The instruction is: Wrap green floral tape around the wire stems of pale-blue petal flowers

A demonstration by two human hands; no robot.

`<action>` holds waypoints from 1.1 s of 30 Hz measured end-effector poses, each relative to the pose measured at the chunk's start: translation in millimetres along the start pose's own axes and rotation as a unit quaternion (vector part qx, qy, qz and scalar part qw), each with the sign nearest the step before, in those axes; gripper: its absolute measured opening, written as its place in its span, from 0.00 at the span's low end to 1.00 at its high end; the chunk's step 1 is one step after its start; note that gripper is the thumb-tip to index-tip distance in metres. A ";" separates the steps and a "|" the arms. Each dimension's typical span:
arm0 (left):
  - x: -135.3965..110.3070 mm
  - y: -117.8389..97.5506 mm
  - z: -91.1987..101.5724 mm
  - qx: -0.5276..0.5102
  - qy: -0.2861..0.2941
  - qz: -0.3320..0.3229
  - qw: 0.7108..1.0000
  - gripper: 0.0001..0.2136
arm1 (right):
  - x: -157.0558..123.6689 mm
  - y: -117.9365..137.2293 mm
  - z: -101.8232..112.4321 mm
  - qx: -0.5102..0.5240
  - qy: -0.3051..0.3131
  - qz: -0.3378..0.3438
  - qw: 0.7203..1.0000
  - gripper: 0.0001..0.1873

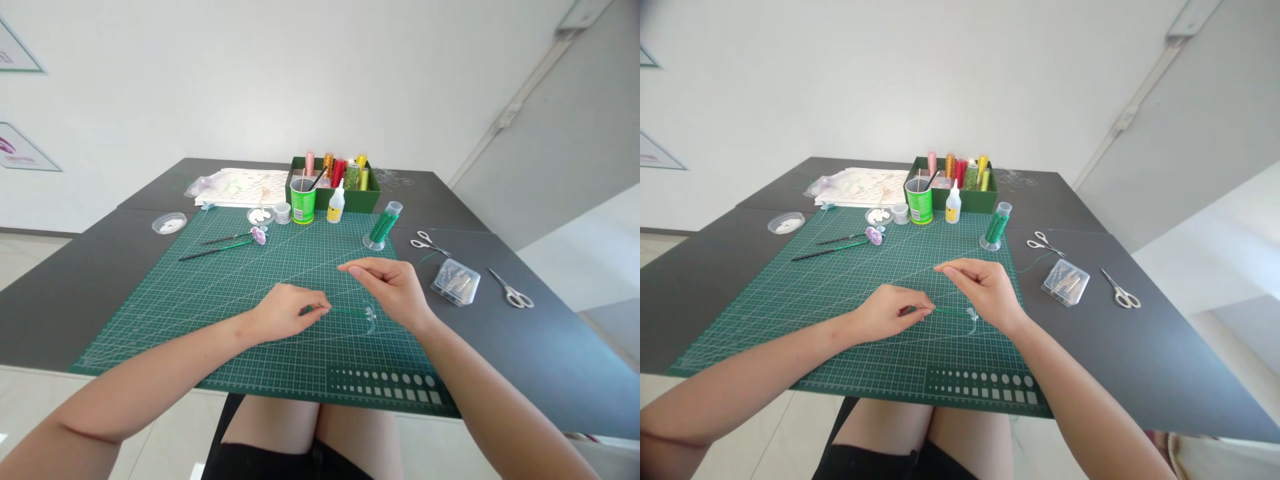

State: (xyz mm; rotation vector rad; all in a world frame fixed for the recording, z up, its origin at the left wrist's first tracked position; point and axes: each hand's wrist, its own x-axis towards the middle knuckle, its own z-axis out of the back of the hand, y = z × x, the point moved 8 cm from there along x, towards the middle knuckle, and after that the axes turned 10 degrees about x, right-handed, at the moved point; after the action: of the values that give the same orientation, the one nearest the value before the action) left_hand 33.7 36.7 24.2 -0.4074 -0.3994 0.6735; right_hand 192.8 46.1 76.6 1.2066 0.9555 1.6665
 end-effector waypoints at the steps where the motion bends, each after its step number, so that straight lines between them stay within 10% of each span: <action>1: -0.2 -2.8 -1.2 -0.005 0.006 -0.014 1.000 0.09 | 1.8 -2.7 0.4 -0.003 0.000 -0.001 1.000 0.13; 15: -5.6 -13.2 17.9 -0.011 -0.047 -0.069 0.996 0.09 | 15.7 -53.3 -9.8 -0.027 0.085 -0.049 0.995 0.16; 21: -12.1 12.7 46.6 0.039 -0.220 0.064 0.973 0.08 | 3.9 -51.8 -36.0 -0.012 0.192 -0.059 0.979 0.15; 25: -9.3 25.3 49.9 0.007 -0.236 0.116 0.965 0.08 | -9.3 -44.9 -47.9 -0.032 0.246 -0.052 0.967 0.16; 28: -5.9 30.7 49.2 -0.024 -0.227 0.127 0.965 0.08 | -6.7 -15.8 -47.1 -0.146 0.226 0.029 0.963 0.15; 33: -5.3 42.3 55.5 -0.057 -0.246 0.145 0.957 0.07 | -32.9 99.0 -28.0 -0.299 0.024 0.305 0.904 0.11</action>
State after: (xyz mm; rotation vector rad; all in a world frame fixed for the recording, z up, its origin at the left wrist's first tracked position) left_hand -18.3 76.0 49.8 -0.4097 -0.8653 1.0466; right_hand 152.3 -22.1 150.0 1.0794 0.0234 2.2581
